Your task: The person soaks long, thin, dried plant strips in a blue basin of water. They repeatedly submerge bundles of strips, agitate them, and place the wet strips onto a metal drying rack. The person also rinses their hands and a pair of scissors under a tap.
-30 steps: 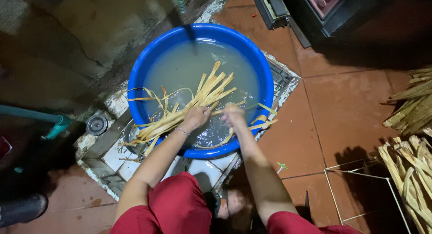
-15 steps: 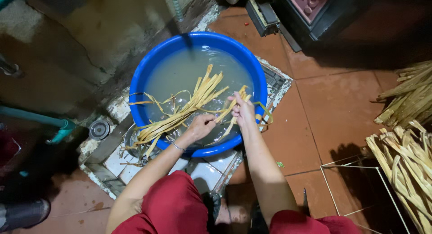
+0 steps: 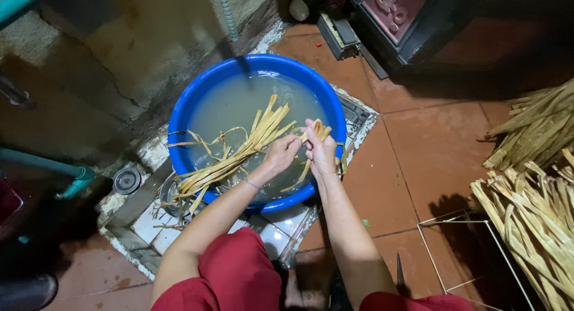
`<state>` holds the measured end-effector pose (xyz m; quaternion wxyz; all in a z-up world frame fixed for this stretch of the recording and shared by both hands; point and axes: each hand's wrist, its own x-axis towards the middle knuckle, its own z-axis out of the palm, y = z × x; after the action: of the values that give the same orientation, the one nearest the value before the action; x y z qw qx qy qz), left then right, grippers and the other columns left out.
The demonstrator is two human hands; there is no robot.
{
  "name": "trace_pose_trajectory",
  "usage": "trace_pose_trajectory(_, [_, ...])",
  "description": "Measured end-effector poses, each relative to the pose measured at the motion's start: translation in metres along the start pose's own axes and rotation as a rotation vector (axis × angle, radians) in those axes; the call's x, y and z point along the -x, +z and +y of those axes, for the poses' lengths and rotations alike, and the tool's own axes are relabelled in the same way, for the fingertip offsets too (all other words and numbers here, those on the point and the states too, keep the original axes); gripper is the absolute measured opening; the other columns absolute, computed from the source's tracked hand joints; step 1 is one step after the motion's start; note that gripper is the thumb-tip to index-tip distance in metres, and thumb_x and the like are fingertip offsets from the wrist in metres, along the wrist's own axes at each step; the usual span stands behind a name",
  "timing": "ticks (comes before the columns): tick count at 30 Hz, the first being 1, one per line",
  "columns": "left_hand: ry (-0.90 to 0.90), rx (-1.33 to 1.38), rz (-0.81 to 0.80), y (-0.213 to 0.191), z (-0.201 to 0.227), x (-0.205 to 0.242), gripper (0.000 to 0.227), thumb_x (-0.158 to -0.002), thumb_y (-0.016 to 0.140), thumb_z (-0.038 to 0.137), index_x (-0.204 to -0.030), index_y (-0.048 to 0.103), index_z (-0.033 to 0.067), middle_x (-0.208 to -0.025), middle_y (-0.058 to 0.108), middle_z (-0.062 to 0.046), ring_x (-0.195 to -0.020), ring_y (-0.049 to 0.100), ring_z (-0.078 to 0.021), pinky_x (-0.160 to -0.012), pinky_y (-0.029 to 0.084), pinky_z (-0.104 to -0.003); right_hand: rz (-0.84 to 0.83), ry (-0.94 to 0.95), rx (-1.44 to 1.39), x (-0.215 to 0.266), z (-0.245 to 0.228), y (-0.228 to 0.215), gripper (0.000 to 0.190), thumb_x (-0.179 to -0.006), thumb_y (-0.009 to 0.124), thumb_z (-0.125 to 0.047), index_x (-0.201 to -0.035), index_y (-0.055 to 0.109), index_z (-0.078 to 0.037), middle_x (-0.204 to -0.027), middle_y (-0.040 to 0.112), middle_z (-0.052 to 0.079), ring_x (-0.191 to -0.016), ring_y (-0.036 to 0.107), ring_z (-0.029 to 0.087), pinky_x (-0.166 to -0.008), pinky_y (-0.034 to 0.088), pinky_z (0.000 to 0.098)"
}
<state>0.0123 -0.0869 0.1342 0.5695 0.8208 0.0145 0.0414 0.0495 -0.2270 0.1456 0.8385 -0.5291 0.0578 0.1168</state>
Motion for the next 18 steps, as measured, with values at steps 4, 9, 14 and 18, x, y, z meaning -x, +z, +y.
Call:
trace_pose_trajectory(4, [-0.059,-0.044,0.000,0.004,0.011,0.002,0.034,-0.098,0.061,0.038,-0.101,0.071,0.0055,-0.079,0.071,-0.013,-0.071,0.067,-0.0202,-0.068,0.053,-0.037,0.031,-0.041,-0.011,-0.002,0.003,0.002,0.027,-0.102,0.066,-0.024,-0.116,0.071,-0.002,-0.091,0.071,0.004,-0.059,0.048,0.002,-0.042,0.030,0.0166])
trace_pose_trajectory(9, [0.009,-0.069,-0.037,0.009,0.010,-0.009,0.031,-0.098,0.052,0.032,-0.101,0.071,0.0067,-0.081,0.071,-0.016,-0.074,0.071,-0.0284,-0.070,0.055,-0.042,0.052,-0.047,0.071,-0.003,0.005,0.000,0.027,-0.103,0.061,-0.025,-0.113,0.071,-0.002,-0.095,0.073,0.003,-0.070,0.060,0.004,-0.047,0.038,0.0175])
trace_pose_trajectory(14, [0.019,-0.194,-0.123,0.018,0.000,-0.013,0.034,-0.097,0.045,0.027,-0.095,0.071,0.0057,-0.078,0.069,-0.025,-0.077,0.069,-0.0432,-0.072,0.052,-0.051,0.148,-0.135,-0.104,-0.024,0.020,-0.008,0.016,-0.102,0.061,-0.019,-0.101,0.065,-0.003,-0.089,0.070,0.006,-0.075,0.070,0.014,-0.054,0.053,0.0245])
trace_pose_trajectory(18, [0.143,-0.220,-0.081,0.022,-0.003,-0.007,0.033,-0.095,0.044,0.026,-0.087,0.068,0.0044,-0.082,0.069,-0.026,-0.080,0.068,-0.0460,-0.073,0.053,-0.052,0.307,-0.082,-0.083,-0.062,0.027,-0.038,0.015,-0.100,0.062,-0.019,-0.094,0.066,-0.006,-0.077,0.068,0.008,-0.057,0.055,0.014,-0.044,0.035,0.0252])
